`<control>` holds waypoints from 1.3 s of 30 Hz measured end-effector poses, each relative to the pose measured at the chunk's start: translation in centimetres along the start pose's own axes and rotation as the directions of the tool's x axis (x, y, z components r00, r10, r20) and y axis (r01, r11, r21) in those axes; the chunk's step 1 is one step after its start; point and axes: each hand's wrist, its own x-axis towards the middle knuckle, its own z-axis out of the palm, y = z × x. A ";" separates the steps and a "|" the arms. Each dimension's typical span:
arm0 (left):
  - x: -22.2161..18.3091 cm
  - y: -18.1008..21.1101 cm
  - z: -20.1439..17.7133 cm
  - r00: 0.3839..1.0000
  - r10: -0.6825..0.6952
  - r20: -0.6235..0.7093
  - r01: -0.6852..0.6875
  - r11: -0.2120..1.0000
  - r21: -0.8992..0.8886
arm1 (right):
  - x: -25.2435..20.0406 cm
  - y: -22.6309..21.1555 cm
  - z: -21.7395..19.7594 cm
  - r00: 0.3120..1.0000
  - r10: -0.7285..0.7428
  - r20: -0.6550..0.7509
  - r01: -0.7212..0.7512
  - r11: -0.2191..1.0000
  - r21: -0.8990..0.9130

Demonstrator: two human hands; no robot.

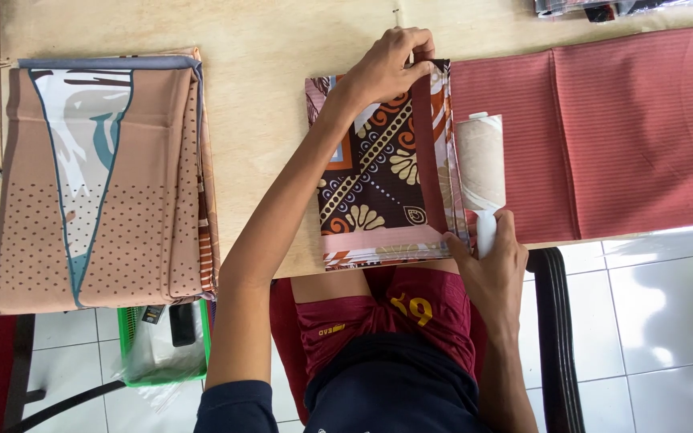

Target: A person uses a lint roller to remove dust and lint from several pieces of folded patterned fabric on a table.

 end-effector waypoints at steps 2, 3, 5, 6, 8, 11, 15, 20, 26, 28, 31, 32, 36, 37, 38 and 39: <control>0.1 0.2 0.2 1.000 -0.019 -0.003 0.019 1.000 0.010 | 0.1 0.4 -0.3 1.000 -0.004 -0.012 0.004 1.000 -0.009; 0.3 0.2 0.2 0.999 -0.037 -0.006 0.038 0.999 0.022 | 0.2 0.7 -0.4 1.000 -0.009 -0.026 0.008 1.000 -0.016; 0.5 0.1 0.7 0.999 -0.050 -0.008 0.051 0.998 0.048 | 0.2 0.7 -0.7 0.999 0.003 -0.037 -0.004 1.000 -0.023; 0.6 0.1 1.0 0.998 -0.065 -0.010 0.065 0.995 0.074 | 0.3 0.7 -0.8 0.999 0.014 -0.047 -0.016 0.999 -0.029; 0.9 0.1 1.4 0.998 -0.054 -0.017 0.055 0.995 0.081 | 0.3 0.8 -0.9 0.998 0.018 -0.065 -0.021 0.999 -0.043; 1.0 -0.3 2.2 0.999 -0.020 -0.031 0.024 0.992 0.120 | 0.3 0.9 -1.0 0.996 0.027 -0.079 -0.031 0.998 -0.058; 0.9 -0.2 2.5 0.997 -0.063 -0.033 0.068 0.979 0.192 | 0.4 1.1 -0.9 0.997 0.011 -0.071 -0.014 0.999 -0.042; -0.2 1.3 2.1 0.992 -0.005 -0.129 0.062 0.895 0.441 | 0.0 1.2 -1.0 0.995 -0.022 -0.097 0.018 0.999 -0.048; -9.6 11.1 0.8 0.954 0.021 -0.301 0.135 0.861 0.490 | -3.9 2.8 -0.5 0.999 -0.040 0.009 0.038 0.982 0.185; -13.6 14.3 1.6 0.942 -0.034 -0.334 0.187 0.880 0.437 | -5.7 3.0 0.8 0.990 0.032 0.136 -0.076 0.941 0.331; -18.1 17.1 2.8 0.925 -0.184 -0.333 0.283 0.917 0.281 | -7.5 3.0 2.9 0.963 -0.050 0.267 -0.064 0.914 0.400; -19.0 17.3 3.0 0.929 -0.209 -0.305 0.297 0.914 0.277 | -7.8 2.3 3.2 0.952 -0.009 0.306 -0.113 0.919 0.377; -20.9 16.7 3.4 0.955 -0.223 -0.197 0.286 0.873 0.396 | -8.3 1.7 4.0 0.932 -0.149 0.330 0.039 0.948 0.316; -20.8 16.6 3.6 0.955 -0.225 -0.194 0.286 0.875 0.391 | -8.1 2.5 4.1 0.933 -0.143 0.331 0.034 0.949 0.313; -20.7 16.5 3.7 0.952 -0.228 -0.205 0.297 0.856 0.424 | -7.8 3.3 4.0 0.929 -0.155 0.336 0.049 0.951 0.304; -20.5 16.3 3.8 0.950 -0.227 -0.215 0.303 0.836 0.458 | -7.5 4.1 4.2 0.926 -0.169 0.336 0.065 0.952 0.299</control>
